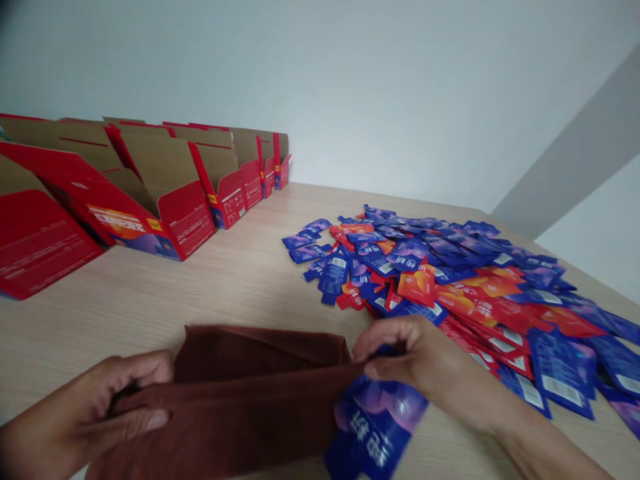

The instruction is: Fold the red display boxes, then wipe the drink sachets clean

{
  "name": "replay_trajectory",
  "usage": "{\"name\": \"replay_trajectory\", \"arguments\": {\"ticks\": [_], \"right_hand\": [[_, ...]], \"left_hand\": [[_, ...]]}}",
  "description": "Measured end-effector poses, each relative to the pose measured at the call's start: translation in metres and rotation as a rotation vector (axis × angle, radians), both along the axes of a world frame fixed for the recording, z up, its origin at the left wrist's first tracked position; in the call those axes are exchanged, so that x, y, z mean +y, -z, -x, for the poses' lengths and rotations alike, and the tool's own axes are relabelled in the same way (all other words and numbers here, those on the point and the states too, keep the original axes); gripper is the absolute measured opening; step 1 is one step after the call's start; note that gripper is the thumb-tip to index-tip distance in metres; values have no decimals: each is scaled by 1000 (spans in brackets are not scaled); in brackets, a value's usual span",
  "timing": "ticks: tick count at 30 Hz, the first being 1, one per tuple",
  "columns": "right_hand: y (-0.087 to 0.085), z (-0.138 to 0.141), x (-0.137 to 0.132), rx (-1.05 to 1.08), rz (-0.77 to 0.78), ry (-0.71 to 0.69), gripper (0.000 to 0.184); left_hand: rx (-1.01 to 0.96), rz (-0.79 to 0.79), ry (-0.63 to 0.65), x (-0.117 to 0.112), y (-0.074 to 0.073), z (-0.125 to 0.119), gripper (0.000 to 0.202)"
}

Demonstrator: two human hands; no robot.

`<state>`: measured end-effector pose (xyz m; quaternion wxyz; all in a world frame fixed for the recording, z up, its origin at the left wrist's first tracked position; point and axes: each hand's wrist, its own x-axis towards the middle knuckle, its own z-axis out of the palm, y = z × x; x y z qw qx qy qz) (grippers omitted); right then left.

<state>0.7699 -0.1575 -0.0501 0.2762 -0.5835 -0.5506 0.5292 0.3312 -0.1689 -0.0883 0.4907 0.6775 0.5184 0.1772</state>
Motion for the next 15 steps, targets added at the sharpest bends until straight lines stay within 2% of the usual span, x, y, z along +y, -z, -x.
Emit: {"name": "replay_trajectory", "arguments": {"ticks": [2,4,7,9,11,13,15], "right_hand": [[2,7,27,61,-31,35,23],[13,11,47,89,-55,65,30],[30,14,60,83,-77,74,34],[35,15,62,80,-75,79,39],[31,13,61,64,-85,88,45],[18,8,60,21,-127,99,45],[0,2,57,-24,-191,139,44]], "left_hand": [[21,-46,9,23,-6,-7,42],[47,-101,8,42,-5,-10,39],[120,-166,30,60,4,-9,32],[209,-204,51,62,7,-11,23],[310,-357,39,59,5,-15,12],[363,-593,77,54,-2,-21,22],[358,-713,265,50,-9,-28,37]]}}
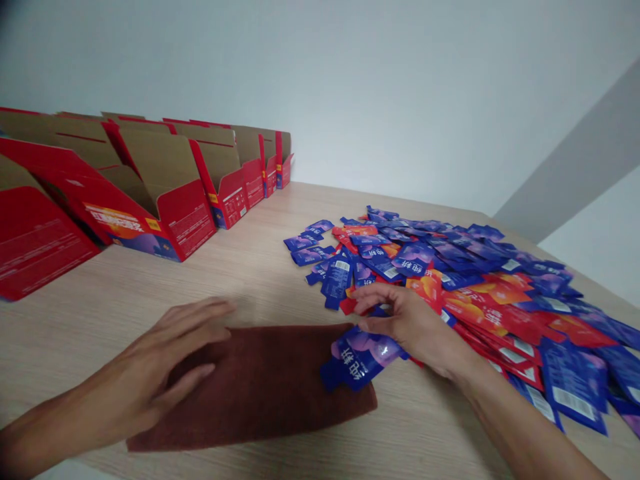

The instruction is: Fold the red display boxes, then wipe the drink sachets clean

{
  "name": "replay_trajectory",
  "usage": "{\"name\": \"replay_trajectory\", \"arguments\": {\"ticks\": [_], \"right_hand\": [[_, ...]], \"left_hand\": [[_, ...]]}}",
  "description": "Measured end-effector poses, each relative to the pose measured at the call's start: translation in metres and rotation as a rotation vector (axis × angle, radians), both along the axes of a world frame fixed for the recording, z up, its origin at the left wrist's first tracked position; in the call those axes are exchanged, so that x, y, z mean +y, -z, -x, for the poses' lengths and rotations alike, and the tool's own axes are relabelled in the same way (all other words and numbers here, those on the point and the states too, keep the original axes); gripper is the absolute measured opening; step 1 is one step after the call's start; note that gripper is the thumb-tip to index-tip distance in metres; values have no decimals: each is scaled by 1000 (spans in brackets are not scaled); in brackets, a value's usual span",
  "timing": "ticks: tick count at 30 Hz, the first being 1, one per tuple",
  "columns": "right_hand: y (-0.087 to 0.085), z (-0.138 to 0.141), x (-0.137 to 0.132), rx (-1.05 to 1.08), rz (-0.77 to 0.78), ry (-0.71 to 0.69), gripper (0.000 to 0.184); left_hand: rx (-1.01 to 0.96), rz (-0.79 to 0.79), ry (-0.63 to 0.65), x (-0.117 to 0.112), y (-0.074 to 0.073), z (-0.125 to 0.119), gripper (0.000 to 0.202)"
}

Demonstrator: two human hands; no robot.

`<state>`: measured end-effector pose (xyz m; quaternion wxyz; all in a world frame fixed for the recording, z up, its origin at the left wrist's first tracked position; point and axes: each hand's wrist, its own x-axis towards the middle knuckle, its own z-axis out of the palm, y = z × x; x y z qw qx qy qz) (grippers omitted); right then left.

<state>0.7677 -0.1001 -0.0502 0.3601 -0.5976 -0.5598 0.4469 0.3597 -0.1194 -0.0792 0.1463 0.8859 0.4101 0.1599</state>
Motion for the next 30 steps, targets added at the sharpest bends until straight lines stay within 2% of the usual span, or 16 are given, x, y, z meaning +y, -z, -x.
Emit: {"name": "replay_trajectory", "arguments": {"ticks": [2,3,5,7,8,10,11,13,14,17,19,21,23,26,30], "right_hand": [[-14,-1,-4,14,-36,83,49],[-17,2,-7,54,-29,123,53],[-11,17,-14,165,-4,172,59],[9,39,-21,216,-20,143,53],[22,52,-24,174,-55,89,43],[48,73,-31,-85,-250,-90,15],[58,81,-34,-259,-384,-169,16],[69,91,-40,-575,-625,-330,36],[70,93,-43,-680,-698,-426,44],[64,93,-49,-789,-728,-760,60],[60,92,-49,-816,-686,-871,64],[61,90,-45,-858,-645,-843,65],[66,86,-38,-897,-629,-741,65],[76,75,-21,-947,-647,-580,61],[84,53,-2,-1055,-687,-386,45]], "left_hand": [[78,105,208,-3,-1,-8,50],[106,171,270,-5,1,-12,61],[131,246,293,-11,12,-20,81],[131,239,207,-22,26,-30,85],[129,222,149,-28,32,-35,86],[120,186,76,-40,41,-43,88],[112,172,60,-44,43,-45,86],[112,153,49,-47,43,-42,78],[118,143,40,-45,42,-38,74],[139,93,39,-37,41,-21,80],[157,66,67,-33,43,-11,93],[177,37,77,-34,47,-5,103],[193,-3,77,-36,50,-3,108],[187,-79,95,-39,52,-4,109],[194,-150,71,-39,48,-8,106]]}}
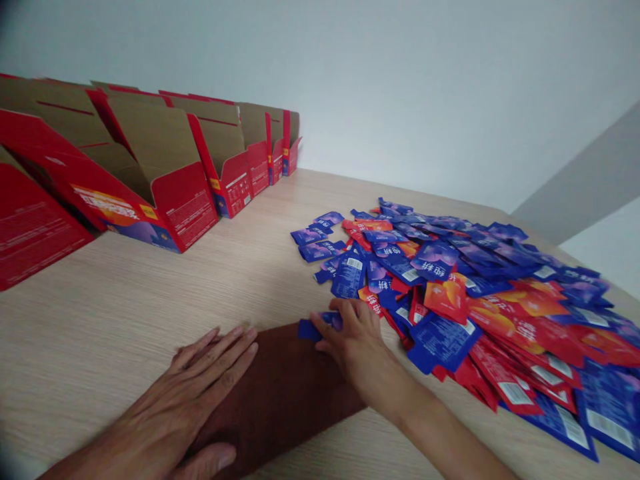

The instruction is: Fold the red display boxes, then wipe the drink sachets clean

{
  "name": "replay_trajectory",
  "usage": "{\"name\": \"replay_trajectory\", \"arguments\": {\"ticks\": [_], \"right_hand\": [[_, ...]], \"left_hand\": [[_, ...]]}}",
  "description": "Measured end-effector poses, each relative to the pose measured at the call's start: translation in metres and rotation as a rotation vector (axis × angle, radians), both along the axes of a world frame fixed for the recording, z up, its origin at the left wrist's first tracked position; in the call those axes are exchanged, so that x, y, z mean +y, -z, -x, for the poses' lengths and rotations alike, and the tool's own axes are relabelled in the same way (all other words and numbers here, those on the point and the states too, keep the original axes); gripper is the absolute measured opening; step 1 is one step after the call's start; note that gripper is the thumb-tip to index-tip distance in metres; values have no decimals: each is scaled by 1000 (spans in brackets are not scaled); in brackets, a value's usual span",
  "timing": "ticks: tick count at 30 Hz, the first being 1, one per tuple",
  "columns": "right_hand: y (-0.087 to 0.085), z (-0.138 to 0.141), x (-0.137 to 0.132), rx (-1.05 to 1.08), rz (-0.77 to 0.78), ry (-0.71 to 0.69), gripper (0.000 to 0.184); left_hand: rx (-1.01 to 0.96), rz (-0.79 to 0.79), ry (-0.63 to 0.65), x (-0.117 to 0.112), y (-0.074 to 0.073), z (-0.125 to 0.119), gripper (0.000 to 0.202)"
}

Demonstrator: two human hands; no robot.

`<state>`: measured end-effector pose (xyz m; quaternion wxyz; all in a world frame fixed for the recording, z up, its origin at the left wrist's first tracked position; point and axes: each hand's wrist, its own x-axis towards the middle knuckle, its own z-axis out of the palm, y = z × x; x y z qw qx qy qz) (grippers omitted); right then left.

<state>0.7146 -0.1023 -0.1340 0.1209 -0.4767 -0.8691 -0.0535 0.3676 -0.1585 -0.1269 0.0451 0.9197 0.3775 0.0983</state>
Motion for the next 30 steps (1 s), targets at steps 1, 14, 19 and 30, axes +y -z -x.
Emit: {"name": "replay_trajectory", "arguments": {"ticks": [1,14,19,30], "right_hand": [[1,-6,2,-7,-14,22,43],[-51,-15,-9,381,-16,104,36],[-39,61,-25,575,293,39,37],[13,64,-46,107,-64,-156,49]], "left_hand": [[8,-12,-5,0,-1,-1,106],[19,-117,-17,-1,3,-1,104],[85,-227,4,0,-2,-2,105],[-13,-124,-9,5,7,-1,106]]}}
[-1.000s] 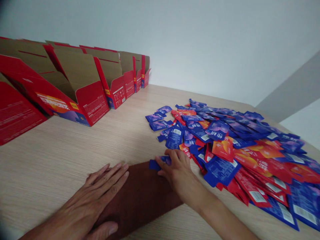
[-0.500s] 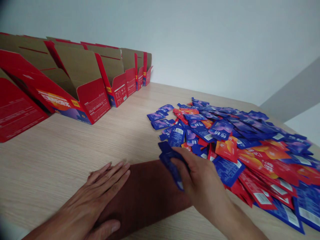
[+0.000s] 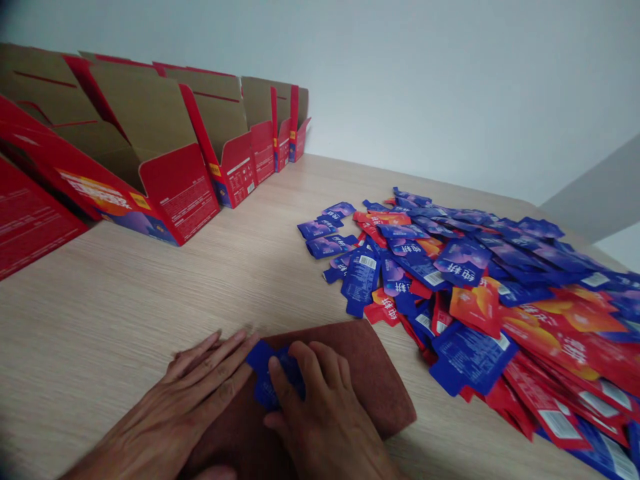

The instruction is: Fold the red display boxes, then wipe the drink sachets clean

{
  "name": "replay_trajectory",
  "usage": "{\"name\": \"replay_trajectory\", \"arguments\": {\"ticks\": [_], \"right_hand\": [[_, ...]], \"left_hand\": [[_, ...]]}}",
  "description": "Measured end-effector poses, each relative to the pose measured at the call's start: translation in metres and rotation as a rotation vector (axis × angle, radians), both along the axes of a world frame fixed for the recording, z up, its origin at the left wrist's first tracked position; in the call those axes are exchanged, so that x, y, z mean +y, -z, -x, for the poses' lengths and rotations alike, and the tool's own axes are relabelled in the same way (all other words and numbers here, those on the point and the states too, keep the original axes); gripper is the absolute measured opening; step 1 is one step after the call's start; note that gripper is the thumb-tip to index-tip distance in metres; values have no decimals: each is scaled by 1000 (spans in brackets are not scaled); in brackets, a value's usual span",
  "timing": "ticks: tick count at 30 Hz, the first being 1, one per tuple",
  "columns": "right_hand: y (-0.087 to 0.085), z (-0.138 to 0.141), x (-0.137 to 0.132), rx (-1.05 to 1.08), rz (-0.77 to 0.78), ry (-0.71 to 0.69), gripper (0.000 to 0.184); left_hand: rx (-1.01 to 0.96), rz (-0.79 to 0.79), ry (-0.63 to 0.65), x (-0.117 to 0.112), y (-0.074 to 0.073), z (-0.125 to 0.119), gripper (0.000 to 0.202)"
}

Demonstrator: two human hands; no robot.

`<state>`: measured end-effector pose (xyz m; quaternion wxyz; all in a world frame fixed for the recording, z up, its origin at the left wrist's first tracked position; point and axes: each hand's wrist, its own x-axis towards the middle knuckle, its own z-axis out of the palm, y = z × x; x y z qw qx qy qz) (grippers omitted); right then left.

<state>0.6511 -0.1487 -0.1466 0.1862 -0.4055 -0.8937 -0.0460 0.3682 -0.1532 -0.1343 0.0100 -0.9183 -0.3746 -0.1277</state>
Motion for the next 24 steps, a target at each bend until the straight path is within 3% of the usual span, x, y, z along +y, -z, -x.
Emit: {"name": "replay_trajectory", "arguments": {"ticks": [11,17,21,24], "right_hand": [[0,-43,41,-6,-58,168,32],[-17,-60,30,-96,-16,157,52],[-28,-67,25,-78,-68,215,39],[-45,-62,25,128,-69,263,40]], "left_hand": [[20,-7,-1,-1,-3,-2,107],[30,-5,0,-5,-7,-2,105],[-17,46,-17,-5,-4,0,106],[-45,65,-22,-6,-2,1,105]]}}
